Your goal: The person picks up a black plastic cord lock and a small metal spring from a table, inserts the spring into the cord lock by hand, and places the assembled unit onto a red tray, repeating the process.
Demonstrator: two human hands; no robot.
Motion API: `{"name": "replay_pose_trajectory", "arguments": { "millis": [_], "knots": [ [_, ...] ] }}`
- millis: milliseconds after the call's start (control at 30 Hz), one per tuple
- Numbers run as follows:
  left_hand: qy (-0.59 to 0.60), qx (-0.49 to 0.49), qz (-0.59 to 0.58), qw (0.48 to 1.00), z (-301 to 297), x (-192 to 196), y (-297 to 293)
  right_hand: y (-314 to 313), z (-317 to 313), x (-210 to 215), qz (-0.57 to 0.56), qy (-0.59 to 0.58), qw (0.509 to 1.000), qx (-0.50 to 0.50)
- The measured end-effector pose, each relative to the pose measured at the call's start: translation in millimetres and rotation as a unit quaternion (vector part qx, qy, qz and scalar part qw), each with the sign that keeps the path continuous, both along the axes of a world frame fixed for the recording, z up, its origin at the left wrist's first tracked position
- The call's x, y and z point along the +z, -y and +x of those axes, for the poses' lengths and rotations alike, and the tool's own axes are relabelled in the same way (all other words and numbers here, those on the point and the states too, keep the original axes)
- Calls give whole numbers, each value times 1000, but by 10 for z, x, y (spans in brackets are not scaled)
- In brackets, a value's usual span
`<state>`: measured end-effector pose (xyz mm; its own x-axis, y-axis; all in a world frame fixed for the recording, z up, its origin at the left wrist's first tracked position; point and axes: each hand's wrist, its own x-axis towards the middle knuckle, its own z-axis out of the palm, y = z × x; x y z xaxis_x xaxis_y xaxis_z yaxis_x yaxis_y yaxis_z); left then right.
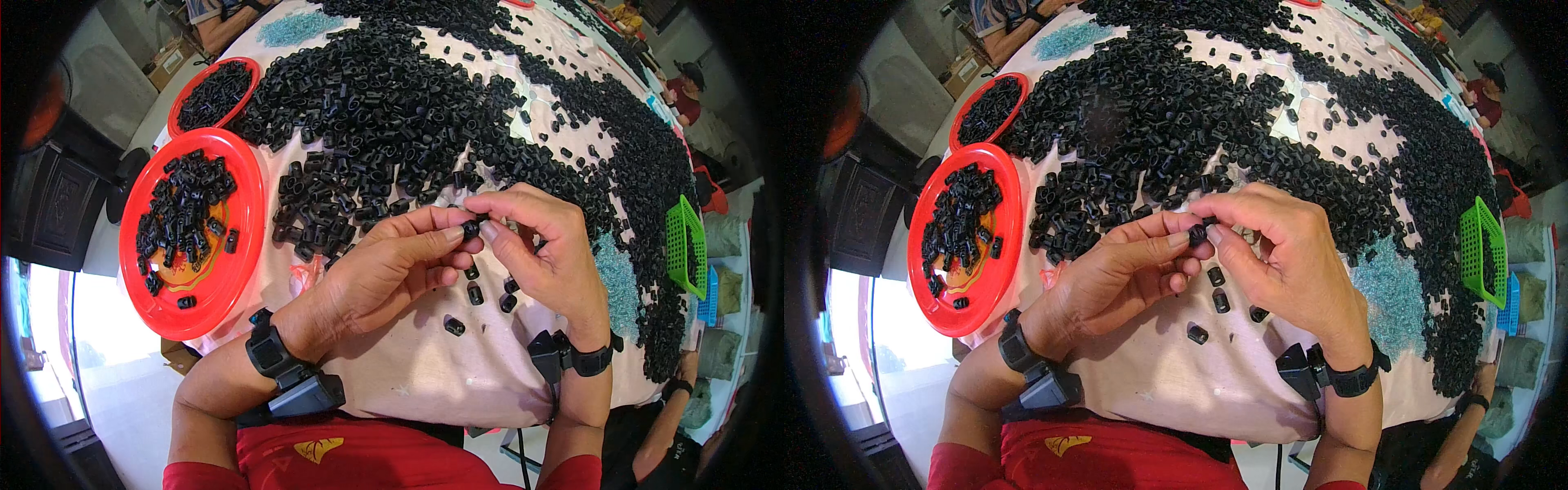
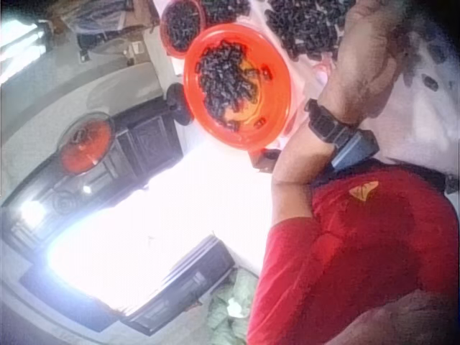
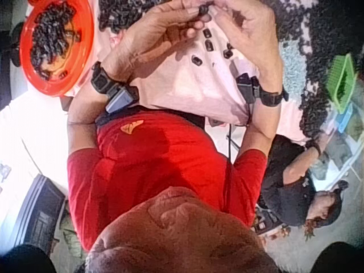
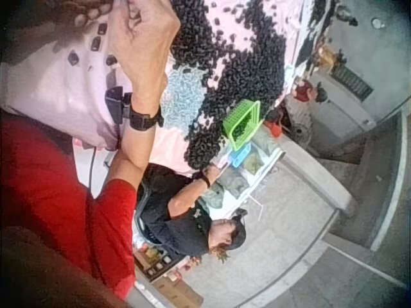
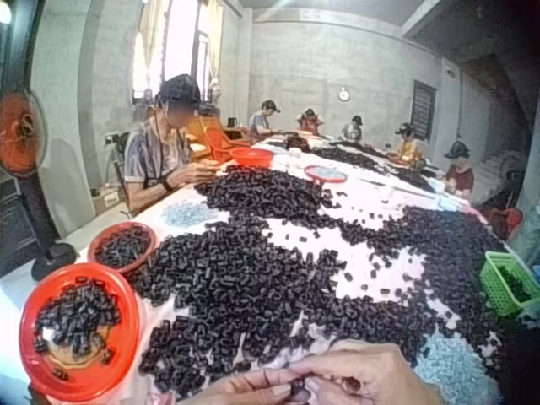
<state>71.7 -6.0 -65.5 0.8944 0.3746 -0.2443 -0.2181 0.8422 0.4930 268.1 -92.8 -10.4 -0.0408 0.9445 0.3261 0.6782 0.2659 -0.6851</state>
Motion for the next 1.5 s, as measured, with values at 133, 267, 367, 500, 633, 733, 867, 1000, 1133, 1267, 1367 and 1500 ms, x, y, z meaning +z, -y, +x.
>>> {"name": "replay_pose_trajectory", "arguments": {
  "millis": [133,267,367,500,633,733,867,1000,1133,1267,1367,1500],
  "knots": [
    [-18,1,8,1000,-19,46,-6,37,-17,42,-76,-37,994,-63],
    [-15,6,13,1000,-6,38,-15,34,20,-16,-50,-39,995,-70],
    [-22,22,21,999,-5,43,-13,62,-5,62,-85,-29,993,-73],
    [-22,25,35,999,-9,68,-14,20,-9,25,-33,-12,998,-42],
    [-35,35,71,996,-4,56,-5,41,-91,64,-37,-29,998,-51],
    [-58,29,131,989,-15,33,4,46,-98,67,-67,-48,994,-74],
    [-63,33,175,982,-14,53,15,45,-102,104,-59,-16,995,-74],
    [-107,40,264,958,-20,93,35,58,-106,102,-42,-1,997,-69],
    [-99,55,268,957,-16,44,48,68,-117,121,-58,-14,996,-68],
    [-88,63,294,950,-8,30,44,80,-108,121,-68,-7,996,-64],
    [-86,68,304,946,0,38,60,79,-124,133,-56,-4,997,-57],
    [-106,90,341,930,23,3,98,68,-138,72,-22,13,999,-48]
  ]
}}
